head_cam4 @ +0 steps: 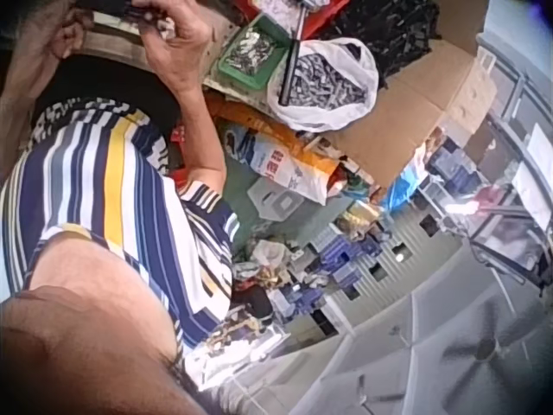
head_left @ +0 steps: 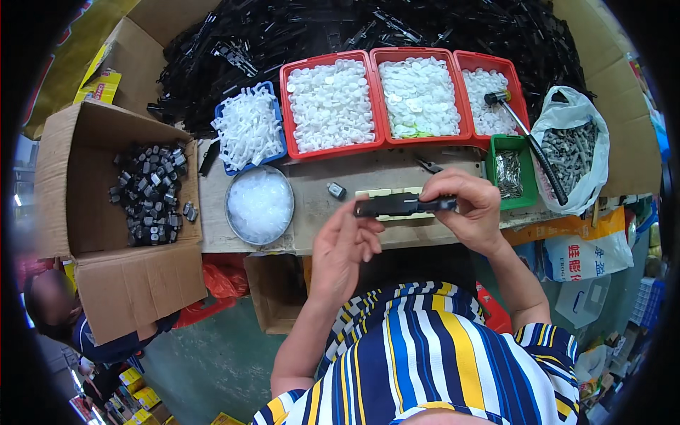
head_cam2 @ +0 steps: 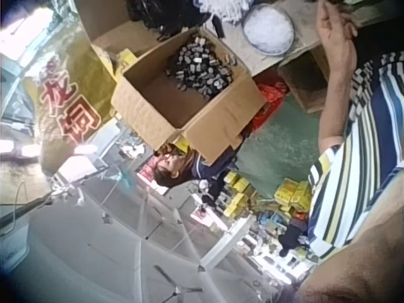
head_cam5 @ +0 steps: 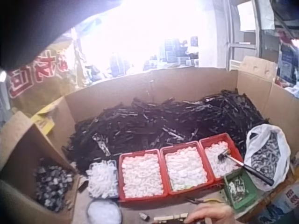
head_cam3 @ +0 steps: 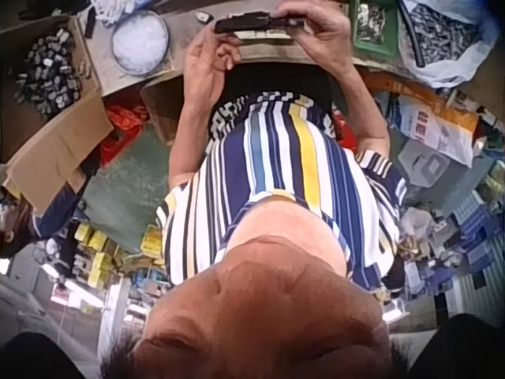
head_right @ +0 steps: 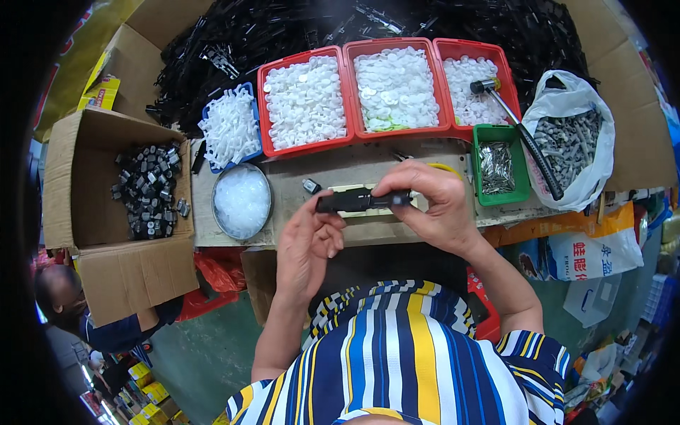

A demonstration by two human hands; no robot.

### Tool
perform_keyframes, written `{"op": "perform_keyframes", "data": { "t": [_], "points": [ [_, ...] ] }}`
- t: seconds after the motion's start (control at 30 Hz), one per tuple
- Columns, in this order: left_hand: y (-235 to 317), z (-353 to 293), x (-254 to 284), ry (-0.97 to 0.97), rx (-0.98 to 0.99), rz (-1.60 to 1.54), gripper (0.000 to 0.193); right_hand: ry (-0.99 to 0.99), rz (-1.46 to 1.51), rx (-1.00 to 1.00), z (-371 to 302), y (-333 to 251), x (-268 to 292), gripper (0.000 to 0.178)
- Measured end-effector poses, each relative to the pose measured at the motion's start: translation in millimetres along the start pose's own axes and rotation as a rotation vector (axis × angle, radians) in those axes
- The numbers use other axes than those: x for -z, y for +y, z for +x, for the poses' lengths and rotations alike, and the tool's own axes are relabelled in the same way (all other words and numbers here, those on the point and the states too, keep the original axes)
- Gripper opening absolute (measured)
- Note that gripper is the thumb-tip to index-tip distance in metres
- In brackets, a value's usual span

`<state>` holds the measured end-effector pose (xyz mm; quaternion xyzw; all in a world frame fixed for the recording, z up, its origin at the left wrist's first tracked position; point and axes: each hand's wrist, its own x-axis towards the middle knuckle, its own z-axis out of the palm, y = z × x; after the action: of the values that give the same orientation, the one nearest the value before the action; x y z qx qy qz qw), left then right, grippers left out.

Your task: The person assembles small padlocks at a workbench. They place a white plastic cap into a metal lock body, insert a metal pin, and use a hammer to secure the components. The person then uses pliers to adjust the assembly and places the finished lock into a cardboard box. This process is repeated for multiple units.

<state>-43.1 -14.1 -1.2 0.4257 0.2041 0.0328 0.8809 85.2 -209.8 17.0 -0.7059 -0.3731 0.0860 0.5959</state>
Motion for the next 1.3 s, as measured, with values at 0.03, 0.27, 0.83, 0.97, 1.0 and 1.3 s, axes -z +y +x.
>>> {"op": "perform_keyframes", "data": {
  "t": [0.03,0.27,0.83,0.97,1.0,1.3],
  "points": [
    [0,5,-5,-0.061,0.026,-0.073,0.039,-0.013,-0.026,0.006,-1,0,2,0.035],
    [-9,28,6,0.061,-0.071,0.075,0.023,-0.125,-0.407,-0.013,-3,-18,9,0.034],
    [-21,32,25,0.231,-0.345,0.466,0.023,-0.172,-0.450,-0.024,-13,43,-9,0.030],
    [-21,34,21,0.223,-0.387,0.538,0.021,-0.191,-0.518,-0.034,-13,39,-10,0.029],
    [-20,35,19,0.221,-0.405,0.567,0.020,-0.198,-0.539,-0.034,-13,37,-9,0.029],
    [-24,44,1,-0.175,-0.841,1.327,0.024,-0.202,-0.558,-0.035,-14,35,-9,0.030]
  ]
}}
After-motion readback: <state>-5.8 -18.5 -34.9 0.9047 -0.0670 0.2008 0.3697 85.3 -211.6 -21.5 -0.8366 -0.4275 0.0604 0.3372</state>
